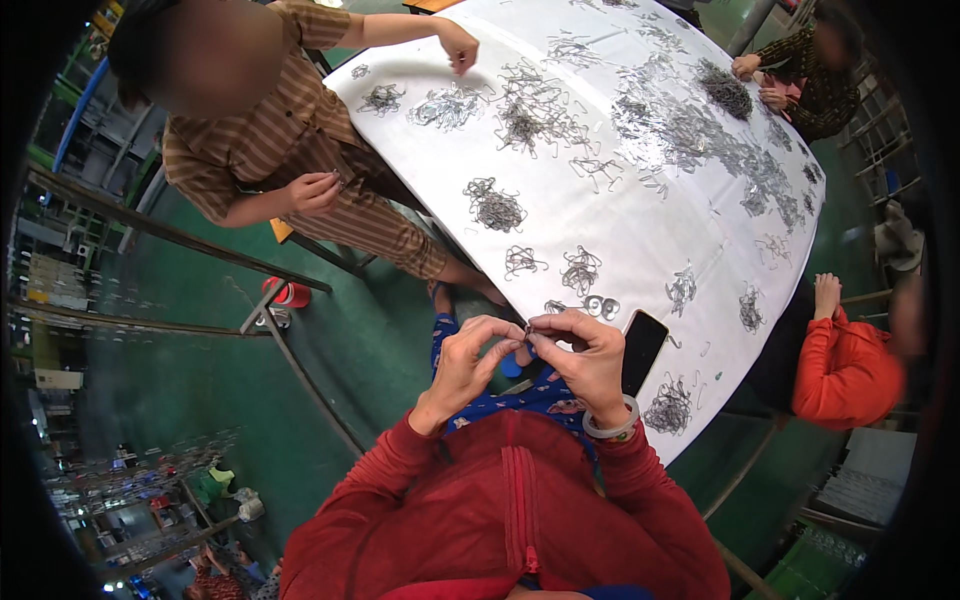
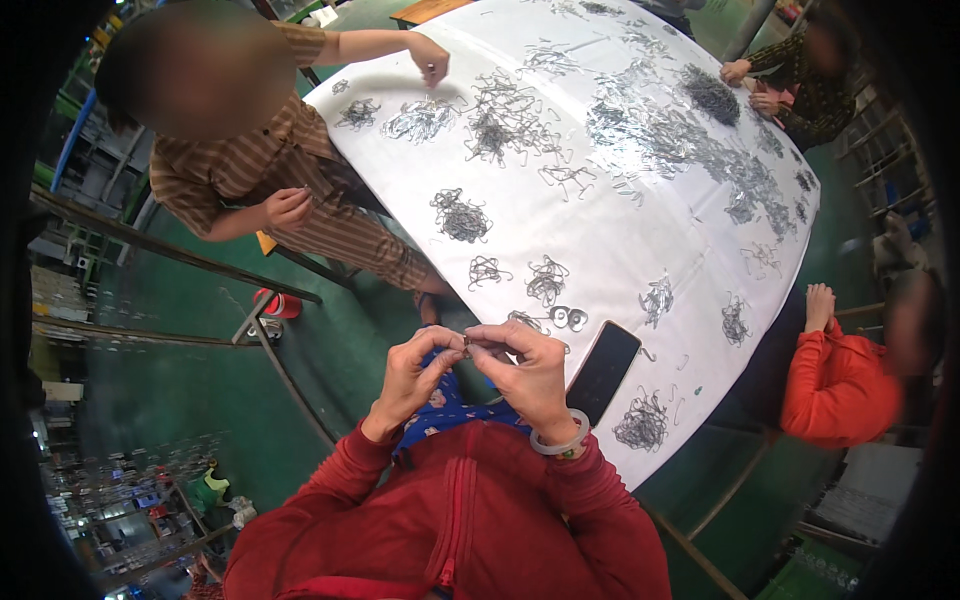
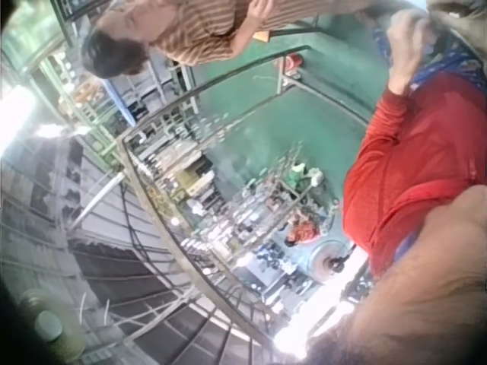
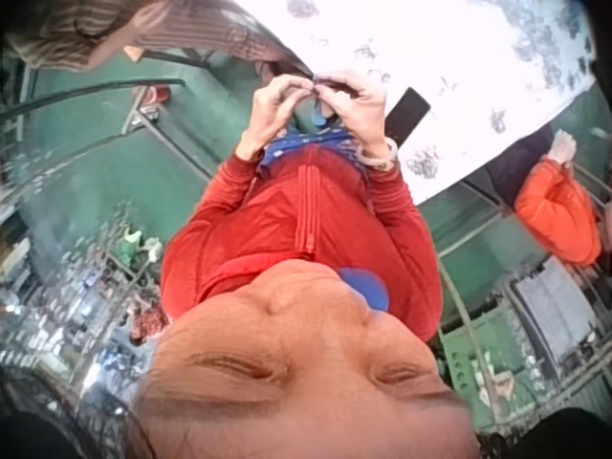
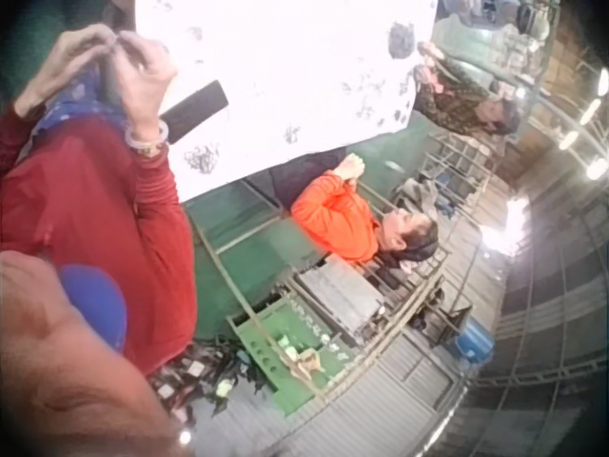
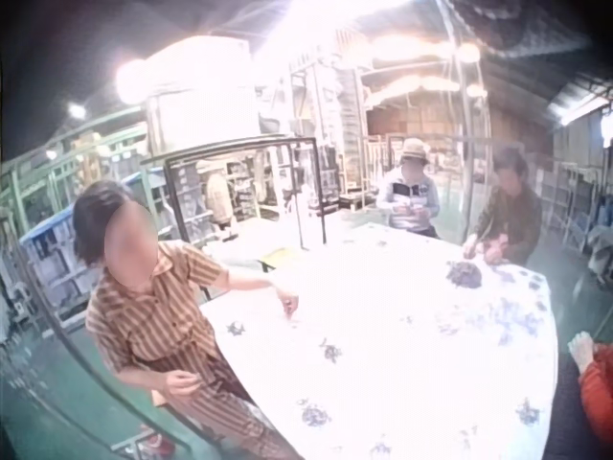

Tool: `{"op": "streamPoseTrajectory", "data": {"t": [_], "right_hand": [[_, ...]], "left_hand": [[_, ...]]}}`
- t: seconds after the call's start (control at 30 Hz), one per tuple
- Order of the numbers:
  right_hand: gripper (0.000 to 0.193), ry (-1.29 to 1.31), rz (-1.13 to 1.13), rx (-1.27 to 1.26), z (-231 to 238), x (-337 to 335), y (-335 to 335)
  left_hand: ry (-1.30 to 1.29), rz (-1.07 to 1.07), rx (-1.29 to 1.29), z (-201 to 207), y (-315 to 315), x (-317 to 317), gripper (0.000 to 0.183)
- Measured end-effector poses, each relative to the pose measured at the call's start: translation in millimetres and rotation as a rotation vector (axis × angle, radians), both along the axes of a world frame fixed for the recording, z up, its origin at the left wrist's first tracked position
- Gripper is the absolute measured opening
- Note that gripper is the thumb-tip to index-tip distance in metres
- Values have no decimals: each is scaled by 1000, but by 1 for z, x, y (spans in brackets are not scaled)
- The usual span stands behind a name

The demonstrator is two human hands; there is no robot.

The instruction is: The person repeatedly picks small wire pieces from a table, bends them by hand, and places them onto a hanging wire rack. Other people at the table perform similar actions. The person occasionally reaches up to adjust the hanging rack.

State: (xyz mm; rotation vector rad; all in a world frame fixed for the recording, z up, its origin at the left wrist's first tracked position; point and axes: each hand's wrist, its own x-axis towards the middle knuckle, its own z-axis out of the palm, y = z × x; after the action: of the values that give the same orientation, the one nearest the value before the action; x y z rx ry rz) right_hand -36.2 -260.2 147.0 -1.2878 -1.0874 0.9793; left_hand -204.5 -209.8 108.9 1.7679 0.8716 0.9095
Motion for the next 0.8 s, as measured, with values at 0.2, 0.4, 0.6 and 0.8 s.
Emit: {"op": "streamPoseTrajectory", "data": {"t": [0.2,0.4,0.6,0.8], "right_hand": [[17,378,-34,-62,-17,-13,3],[17,467,11,-93,-26,-12,13],[18,508,70,-157,-25,-12,15],[18,408,85,-99,-23,-18,8]], "left_hand": [[12,79,-31,-16,-8,-5,16],[-115,265,-28,-23,22,-11,28],[179,-28,433,-72,188,88,21],[534,-84,716,-116,255,205,14]]}}
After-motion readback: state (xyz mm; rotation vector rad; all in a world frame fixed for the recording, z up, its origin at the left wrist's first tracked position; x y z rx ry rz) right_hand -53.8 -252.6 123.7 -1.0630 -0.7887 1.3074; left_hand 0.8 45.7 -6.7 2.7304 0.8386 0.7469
